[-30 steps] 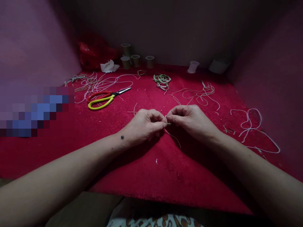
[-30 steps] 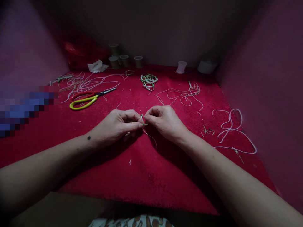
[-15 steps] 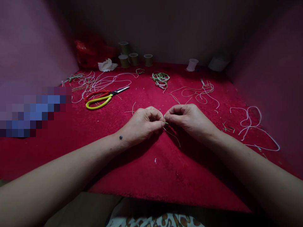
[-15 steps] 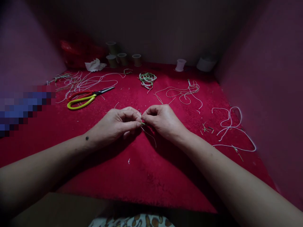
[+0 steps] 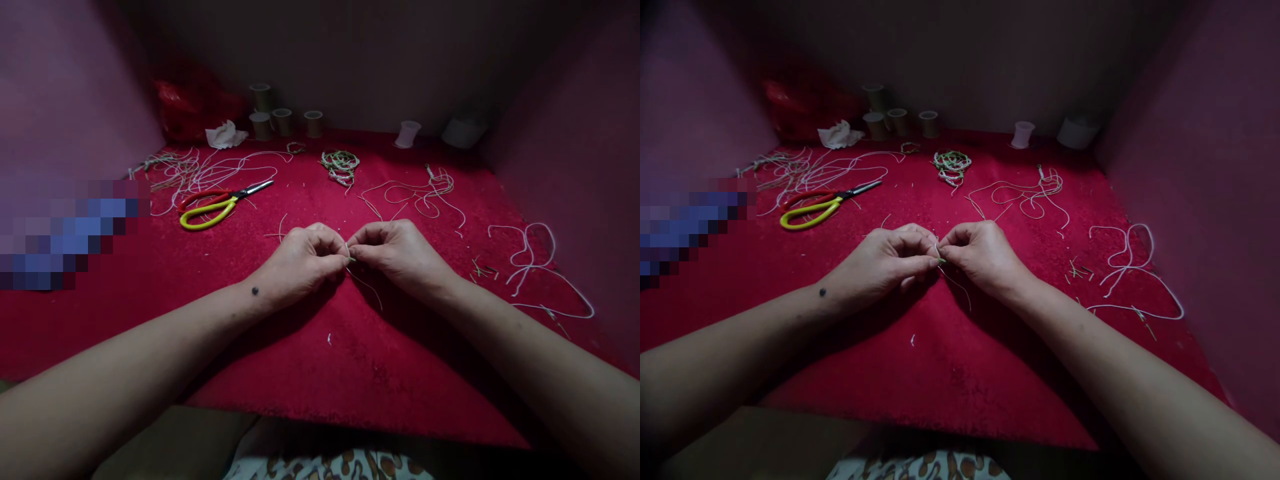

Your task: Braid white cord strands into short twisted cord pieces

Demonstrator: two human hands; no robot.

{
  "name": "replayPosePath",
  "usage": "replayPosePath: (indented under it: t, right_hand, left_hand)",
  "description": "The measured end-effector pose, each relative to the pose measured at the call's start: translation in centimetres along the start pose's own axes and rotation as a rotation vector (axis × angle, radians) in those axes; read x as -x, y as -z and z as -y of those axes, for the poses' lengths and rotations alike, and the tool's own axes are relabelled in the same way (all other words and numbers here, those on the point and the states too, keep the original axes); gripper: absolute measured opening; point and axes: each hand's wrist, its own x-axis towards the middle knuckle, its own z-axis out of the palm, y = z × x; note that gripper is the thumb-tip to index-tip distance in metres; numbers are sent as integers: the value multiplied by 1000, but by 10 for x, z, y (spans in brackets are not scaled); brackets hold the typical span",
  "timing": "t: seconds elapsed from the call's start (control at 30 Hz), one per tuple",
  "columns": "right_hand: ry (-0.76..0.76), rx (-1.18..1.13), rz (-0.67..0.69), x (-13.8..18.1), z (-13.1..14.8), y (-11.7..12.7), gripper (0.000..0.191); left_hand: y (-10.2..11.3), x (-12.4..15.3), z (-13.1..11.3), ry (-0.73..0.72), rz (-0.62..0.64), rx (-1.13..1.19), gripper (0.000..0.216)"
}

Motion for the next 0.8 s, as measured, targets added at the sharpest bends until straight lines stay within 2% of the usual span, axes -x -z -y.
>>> replayPosePath:
  t: [0.4, 0.8]
  right_hand:
    - [-31, 210, 170, -1, 4, 9, 11]
    - [17, 256, 250, 1, -1, 15, 14]
  left_hand:
    - [-1, -3, 5, -48, -20, 31, 2]
    - [-4, -3, 2, 59, 13, 75, 3]
